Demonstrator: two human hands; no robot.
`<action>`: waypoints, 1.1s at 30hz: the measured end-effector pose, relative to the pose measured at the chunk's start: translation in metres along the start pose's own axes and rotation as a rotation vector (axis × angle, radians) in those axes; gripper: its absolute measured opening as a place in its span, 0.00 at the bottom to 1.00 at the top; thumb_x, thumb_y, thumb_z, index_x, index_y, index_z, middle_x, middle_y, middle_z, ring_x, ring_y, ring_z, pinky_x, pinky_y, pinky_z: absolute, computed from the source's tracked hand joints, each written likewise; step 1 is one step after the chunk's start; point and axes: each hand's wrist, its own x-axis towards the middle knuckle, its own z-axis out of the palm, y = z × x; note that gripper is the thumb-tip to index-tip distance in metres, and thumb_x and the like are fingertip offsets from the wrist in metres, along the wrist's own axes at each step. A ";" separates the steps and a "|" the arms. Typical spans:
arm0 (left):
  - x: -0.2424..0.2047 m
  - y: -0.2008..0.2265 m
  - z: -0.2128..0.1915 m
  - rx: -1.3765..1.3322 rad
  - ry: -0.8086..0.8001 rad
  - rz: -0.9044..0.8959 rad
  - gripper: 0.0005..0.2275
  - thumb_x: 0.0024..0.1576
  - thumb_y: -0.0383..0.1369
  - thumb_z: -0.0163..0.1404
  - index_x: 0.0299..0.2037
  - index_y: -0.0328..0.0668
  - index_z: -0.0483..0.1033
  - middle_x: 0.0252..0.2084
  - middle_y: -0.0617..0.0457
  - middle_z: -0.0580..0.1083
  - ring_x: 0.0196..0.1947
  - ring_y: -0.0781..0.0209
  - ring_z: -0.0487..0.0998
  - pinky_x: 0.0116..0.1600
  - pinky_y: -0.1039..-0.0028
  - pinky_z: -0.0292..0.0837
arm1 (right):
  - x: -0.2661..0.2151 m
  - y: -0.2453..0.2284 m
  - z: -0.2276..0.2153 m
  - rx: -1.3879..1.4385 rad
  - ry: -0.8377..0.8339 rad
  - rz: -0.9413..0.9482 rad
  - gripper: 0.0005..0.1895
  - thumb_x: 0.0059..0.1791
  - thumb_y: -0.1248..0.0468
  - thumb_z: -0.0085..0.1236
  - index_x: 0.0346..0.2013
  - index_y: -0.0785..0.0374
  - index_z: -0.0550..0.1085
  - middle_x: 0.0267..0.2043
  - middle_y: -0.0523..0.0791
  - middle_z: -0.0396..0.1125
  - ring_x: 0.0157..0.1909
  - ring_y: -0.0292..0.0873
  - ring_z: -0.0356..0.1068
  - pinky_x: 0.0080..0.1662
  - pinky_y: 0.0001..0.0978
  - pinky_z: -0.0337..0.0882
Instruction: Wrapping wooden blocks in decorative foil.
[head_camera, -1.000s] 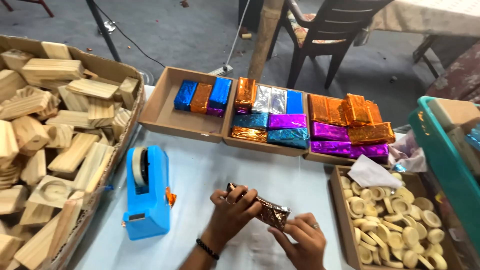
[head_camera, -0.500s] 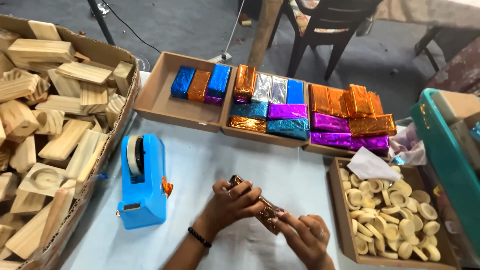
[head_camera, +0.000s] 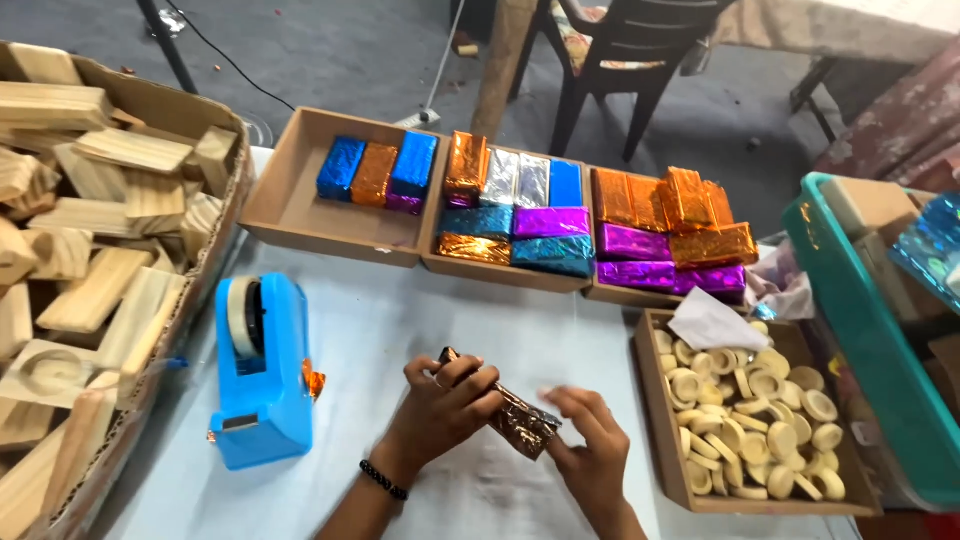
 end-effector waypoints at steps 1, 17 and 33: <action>0.001 -0.001 0.000 0.005 -0.008 0.055 0.22 0.51 0.38 0.64 0.51 0.60 0.65 0.55 0.66 0.71 0.61 0.66 0.69 0.59 0.56 0.49 | -0.015 0.018 0.005 0.075 -0.056 0.122 0.14 0.37 0.73 0.70 0.37 0.63 0.83 0.38 0.42 0.76 0.39 0.38 0.78 0.36 0.24 0.78; 0.010 0.005 -0.004 -0.119 -0.058 -0.199 0.29 0.41 0.35 0.66 0.53 0.51 0.64 0.54 0.60 0.70 0.56 0.58 0.69 0.51 0.50 0.51 | -0.004 0.005 0.004 -0.139 -0.072 0.011 0.13 0.31 0.63 0.76 0.27 0.57 0.80 0.52 0.44 0.68 0.52 0.46 0.62 0.45 0.36 0.66; 0.002 0.039 0.015 -0.473 -0.027 -0.438 0.36 0.51 0.40 0.63 0.66 0.40 0.55 0.60 0.44 0.63 0.63 0.45 0.59 0.56 0.48 0.48 | -0.038 0.128 0.018 -0.091 0.104 -0.092 0.32 0.31 0.59 0.74 0.47 0.54 0.70 0.70 0.49 0.56 0.66 0.50 0.62 0.55 0.39 0.68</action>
